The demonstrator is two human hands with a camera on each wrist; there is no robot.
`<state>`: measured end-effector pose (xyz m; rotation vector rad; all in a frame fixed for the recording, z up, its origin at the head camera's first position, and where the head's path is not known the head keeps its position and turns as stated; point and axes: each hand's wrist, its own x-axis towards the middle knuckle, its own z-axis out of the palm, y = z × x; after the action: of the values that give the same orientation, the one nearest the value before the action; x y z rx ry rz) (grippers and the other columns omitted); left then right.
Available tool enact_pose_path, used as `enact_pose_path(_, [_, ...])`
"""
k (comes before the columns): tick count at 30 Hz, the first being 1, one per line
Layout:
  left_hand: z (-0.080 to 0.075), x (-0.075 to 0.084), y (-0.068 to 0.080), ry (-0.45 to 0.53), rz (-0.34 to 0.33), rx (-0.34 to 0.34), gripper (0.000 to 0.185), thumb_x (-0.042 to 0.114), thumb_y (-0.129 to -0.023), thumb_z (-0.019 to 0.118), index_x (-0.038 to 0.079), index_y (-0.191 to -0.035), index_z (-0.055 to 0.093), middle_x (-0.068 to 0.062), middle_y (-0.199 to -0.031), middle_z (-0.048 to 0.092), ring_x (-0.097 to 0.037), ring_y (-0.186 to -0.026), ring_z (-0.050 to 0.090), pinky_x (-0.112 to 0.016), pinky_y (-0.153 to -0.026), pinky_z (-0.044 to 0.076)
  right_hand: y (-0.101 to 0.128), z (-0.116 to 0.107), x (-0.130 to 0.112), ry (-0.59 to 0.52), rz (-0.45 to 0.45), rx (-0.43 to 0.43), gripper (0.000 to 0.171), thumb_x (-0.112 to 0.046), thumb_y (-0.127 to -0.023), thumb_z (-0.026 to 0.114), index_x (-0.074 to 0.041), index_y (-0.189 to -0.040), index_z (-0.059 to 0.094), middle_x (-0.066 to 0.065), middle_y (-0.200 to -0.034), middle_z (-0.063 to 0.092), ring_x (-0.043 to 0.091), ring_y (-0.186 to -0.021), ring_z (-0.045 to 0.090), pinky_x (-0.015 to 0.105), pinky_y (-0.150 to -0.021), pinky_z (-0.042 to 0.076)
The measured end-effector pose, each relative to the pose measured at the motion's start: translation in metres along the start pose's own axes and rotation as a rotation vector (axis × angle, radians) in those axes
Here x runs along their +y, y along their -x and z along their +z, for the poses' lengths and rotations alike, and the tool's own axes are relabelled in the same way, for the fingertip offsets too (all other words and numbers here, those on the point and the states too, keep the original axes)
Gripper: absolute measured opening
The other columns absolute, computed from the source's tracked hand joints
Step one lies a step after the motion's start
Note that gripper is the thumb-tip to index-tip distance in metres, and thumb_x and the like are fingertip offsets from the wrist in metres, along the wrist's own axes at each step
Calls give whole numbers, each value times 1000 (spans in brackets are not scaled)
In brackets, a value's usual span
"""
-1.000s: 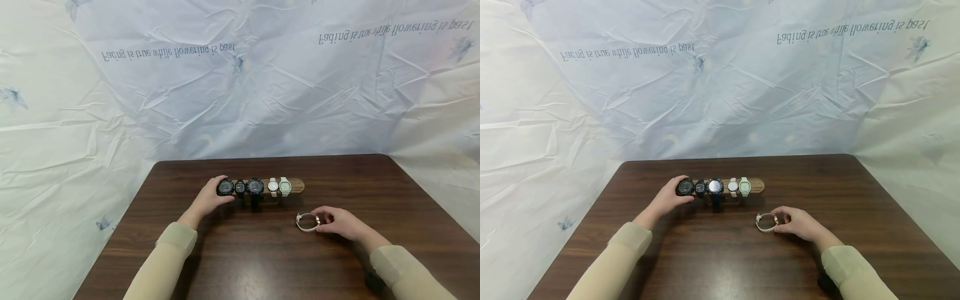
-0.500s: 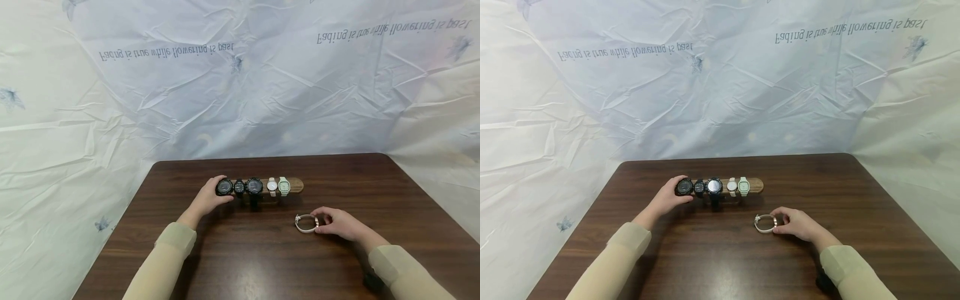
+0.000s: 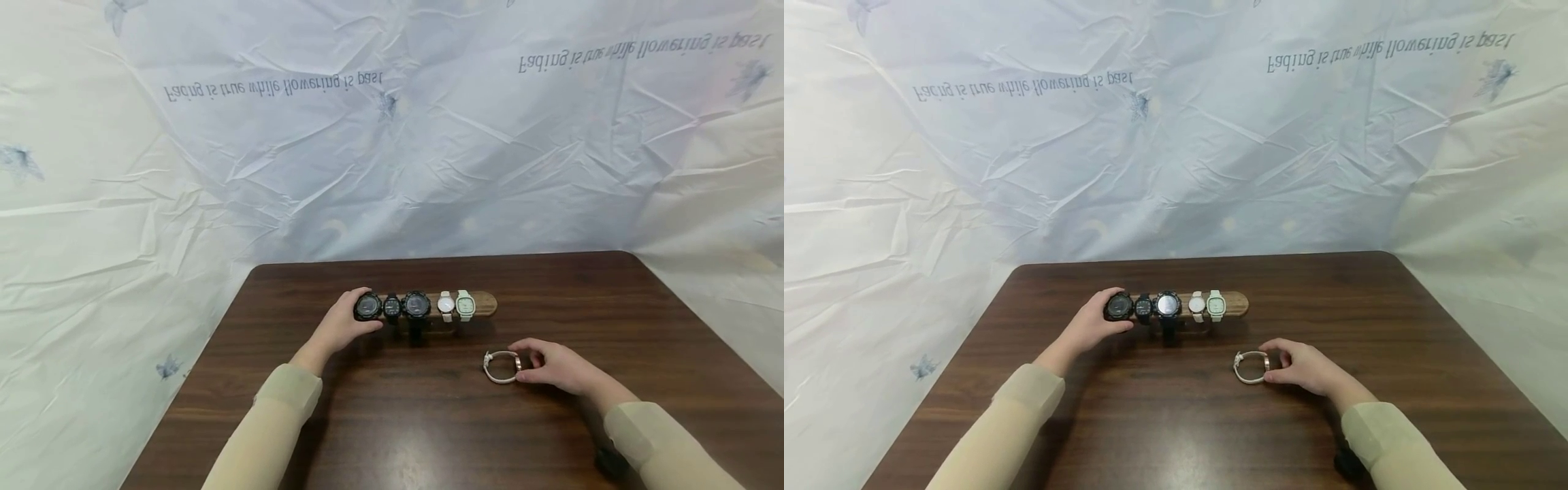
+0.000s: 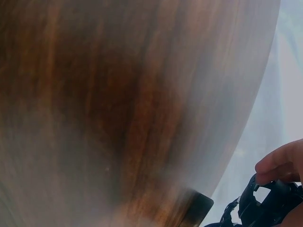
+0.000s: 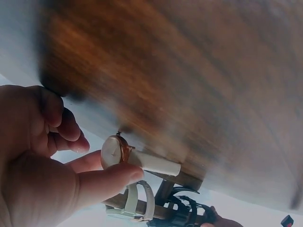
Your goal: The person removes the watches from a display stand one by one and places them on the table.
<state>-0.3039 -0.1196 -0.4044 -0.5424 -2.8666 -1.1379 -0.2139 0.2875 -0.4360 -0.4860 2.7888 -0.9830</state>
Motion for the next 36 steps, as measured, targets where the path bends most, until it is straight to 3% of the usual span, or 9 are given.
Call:
enact_pose_path(8, [0, 0, 1, 1, 20, 5, 75, 47, -68, 68, 22, -131, 35, -1, -121, 40, -14, -100, 47, -37, -77, 42, 0, -3, -3, -35, 13, 12, 47, -39, -74, 66, -21, -115, 51, 0, -68, 45, 9, -52, 40, 25, -47, 36])
enact_pose_path(18, [0, 1, 2, -9, 27, 12, 74, 46, -68, 68, 20, -130, 36, 0, -119, 41, -14, -99, 47, -37, -77, 42, -6, -8, -8, 29, 38, 98, 51, -43, -73, 65, -21, -117, 51, 0, -69, 45, 10, -49, 38, 25, -45, 35])
enact_pose_path(36, [1, 2, 0, -11, 10, 10, 71, 42, -69, 69, 23, -129, 37, 1, -118, 41, -14, -98, 47, -36, -77, 42, -21, -16, -12, 39, 19, 152, 51, -41, -76, 64, -19, -120, 49, 0, -69, 45, 11, -50, 38, 26, -45, 33])
